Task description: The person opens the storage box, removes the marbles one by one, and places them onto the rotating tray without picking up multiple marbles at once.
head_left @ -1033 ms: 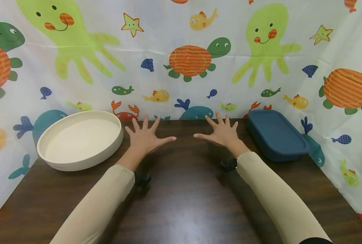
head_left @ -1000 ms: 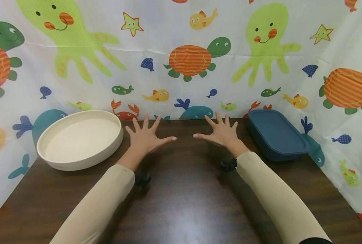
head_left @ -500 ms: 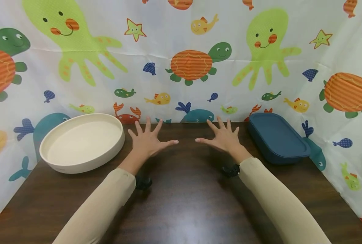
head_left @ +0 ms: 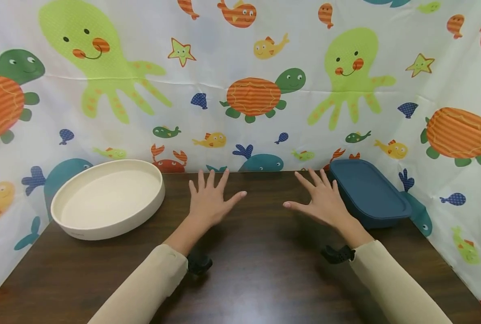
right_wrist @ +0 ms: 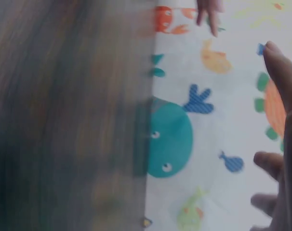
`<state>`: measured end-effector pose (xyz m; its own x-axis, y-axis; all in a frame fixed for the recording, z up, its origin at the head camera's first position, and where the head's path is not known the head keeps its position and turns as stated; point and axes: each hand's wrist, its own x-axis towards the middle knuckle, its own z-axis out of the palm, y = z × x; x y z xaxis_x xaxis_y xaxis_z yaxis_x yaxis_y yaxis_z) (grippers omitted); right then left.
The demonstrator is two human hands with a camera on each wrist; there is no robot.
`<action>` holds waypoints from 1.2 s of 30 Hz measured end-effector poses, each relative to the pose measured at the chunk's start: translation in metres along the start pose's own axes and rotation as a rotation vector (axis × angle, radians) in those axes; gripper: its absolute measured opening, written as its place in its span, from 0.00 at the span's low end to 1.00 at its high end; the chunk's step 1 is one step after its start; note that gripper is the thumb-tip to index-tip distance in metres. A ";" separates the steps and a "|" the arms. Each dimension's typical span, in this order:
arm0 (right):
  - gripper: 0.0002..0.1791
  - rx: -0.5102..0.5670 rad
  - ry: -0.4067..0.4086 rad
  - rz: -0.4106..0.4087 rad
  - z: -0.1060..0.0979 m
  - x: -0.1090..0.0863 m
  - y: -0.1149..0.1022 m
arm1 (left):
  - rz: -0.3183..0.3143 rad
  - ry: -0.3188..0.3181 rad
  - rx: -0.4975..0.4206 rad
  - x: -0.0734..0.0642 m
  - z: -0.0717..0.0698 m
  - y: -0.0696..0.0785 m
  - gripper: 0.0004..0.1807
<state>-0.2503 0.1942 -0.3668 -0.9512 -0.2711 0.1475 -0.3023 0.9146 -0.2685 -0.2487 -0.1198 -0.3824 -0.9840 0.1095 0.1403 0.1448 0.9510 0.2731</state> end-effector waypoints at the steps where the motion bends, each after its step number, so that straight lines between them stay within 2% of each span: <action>1: 0.54 0.015 0.021 -0.016 -0.003 -0.003 0.004 | 0.006 0.005 -0.024 0.000 0.001 0.003 0.51; 4: 0.51 0.073 0.093 -0.066 -0.011 -0.014 0.015 | 0.028 0.001 -0.072 -0.001 0.003 0.012 0.46; 10: 0.46 0.212 0.272 -0.158 -0.016 -0.033 0.046 | 0.090 -0.019 -0.164 -0.005 0.009 0.035 0.45; 16: 0.41 0.307 0.470 -0.163 -0.018 -0.043 0.080 | 0.109 -0.007 -0.300 -0.007 0.014 0.064 0.42; 22: 0.38 0.345 0.536 -0.074 -0.019 -0.055 0.116 | 0.149 -0.025 -0.388 -0.007 0.024 0.092 0.41; 28: 0.36 0.361 0.660 0.062 -0.034 -0.062 0.150 | 0.126 0.049 -0.573 0.005 0.045 0.123 0.37; 30: 0.35 0.372 0.699 0.110 -0.034 -0.066 0.160 | 0.115 0.054 -0.631 0.007 0.053 0.132 0.36; 34: 0.33 0.441 0.764 0.235 -0.026 -0.071 0.173 | 0.120 0.022 -0.725 0.011 0.064 0.144 0.36; 36: 0.31 0.491 0.769 0.328 -0.021 -0.073 0.177 | 0.117 0.004 -0.785 0.014 0.068 0.150 0.36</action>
<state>-0.2330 0.3822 -0.4048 -0.7450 0.4049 0.5301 -0.1877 0.6354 -0.7490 -0.2476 0.0445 -0.4039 -0.9578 0.1937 0.2122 0.2791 0.4513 0.8476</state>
